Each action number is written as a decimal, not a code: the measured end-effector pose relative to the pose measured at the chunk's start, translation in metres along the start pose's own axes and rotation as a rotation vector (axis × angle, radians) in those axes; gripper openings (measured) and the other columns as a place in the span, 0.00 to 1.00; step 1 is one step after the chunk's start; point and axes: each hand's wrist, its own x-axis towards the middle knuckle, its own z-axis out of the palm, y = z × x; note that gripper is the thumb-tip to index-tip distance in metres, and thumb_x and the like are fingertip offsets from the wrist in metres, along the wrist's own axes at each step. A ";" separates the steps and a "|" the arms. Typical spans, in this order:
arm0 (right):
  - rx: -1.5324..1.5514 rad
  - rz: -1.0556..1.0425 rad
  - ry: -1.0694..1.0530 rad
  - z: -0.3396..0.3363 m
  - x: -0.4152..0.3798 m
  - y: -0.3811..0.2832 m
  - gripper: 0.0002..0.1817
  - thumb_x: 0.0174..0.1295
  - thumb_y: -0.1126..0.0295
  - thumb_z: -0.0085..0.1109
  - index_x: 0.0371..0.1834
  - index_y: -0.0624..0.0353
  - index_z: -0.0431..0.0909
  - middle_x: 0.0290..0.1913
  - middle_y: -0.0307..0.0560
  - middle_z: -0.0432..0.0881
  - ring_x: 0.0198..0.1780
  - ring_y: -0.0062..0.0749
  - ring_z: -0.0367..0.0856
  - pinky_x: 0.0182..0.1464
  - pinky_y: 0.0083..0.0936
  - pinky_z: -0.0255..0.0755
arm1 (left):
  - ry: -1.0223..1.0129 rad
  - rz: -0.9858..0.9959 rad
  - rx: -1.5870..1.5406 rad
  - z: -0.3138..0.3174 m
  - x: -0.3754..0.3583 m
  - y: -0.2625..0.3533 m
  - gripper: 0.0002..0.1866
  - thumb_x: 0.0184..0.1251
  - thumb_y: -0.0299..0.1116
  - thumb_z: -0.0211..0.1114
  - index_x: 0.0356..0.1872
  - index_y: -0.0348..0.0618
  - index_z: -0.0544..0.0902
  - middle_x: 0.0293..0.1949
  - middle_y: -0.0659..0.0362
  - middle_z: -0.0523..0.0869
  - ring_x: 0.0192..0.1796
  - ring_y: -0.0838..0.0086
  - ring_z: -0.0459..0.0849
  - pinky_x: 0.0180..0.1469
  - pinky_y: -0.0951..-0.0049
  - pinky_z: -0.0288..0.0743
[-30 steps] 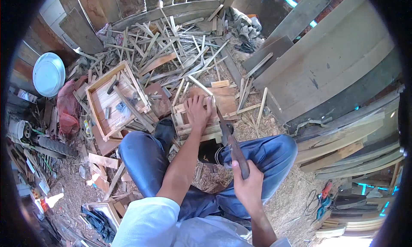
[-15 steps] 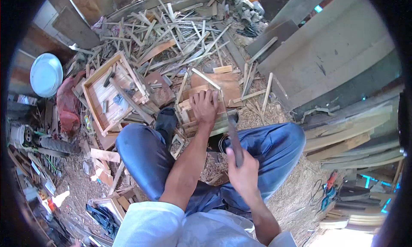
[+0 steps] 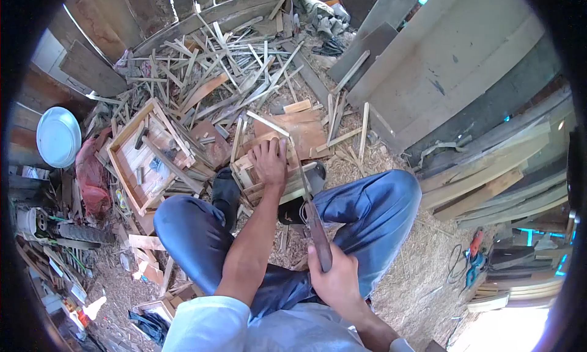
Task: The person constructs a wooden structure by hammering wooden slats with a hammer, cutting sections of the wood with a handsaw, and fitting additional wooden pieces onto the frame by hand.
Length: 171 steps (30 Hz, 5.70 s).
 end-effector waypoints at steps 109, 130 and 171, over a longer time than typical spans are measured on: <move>-0.096 0.153 -0.038 0.044 0.008 0.059 0.12 0.60 0.63 0.59 0.37 0.61 0.78 0.26 0.62 0.83 0.31 0.59 0.84 0.36 0.49 0.80 | -0.011 0.086 0.101 0.000 -0.004 -0.003 0.15 0.71 0.48 0.59 0.41 0.48 0.83 0.41 0.57 0.80 0.49 0.59 0.74 0.60 0.53 0.61; 0.253 0.038 0.297 0.109 0.063 0.139 0.13 0.64 0.64 0.63 0.30 0.65 0.79 0.16 0.53 0.70 0.16 0.36 0.70 0.25 0.35 0.66 | -0.014 0.069 0.082 0.000 0.002 -0.008 0.13 0.71 0.47 0.60 0.40 0.50 0.82 0.38 0.58 0.80 0.48 0.62 0.74 0.61 0.57 0.61; 0.018 0.109 0.098 0.087 0.080 0.086 0.14 0.60 0.66 0.62 0.27 0.68 0.76 0.16 0.59 0.72 0.16 0.41 0.71 0.26 0.37 0.68 | -0.038 0.000 -0.014 -0.012 0.004 -0.006 0.14 0.68 0.48 0.62 0.41 0.49 0.84 0.36 0.59 0.79 0.46 0.64 0.75 0.60 0.57 0.61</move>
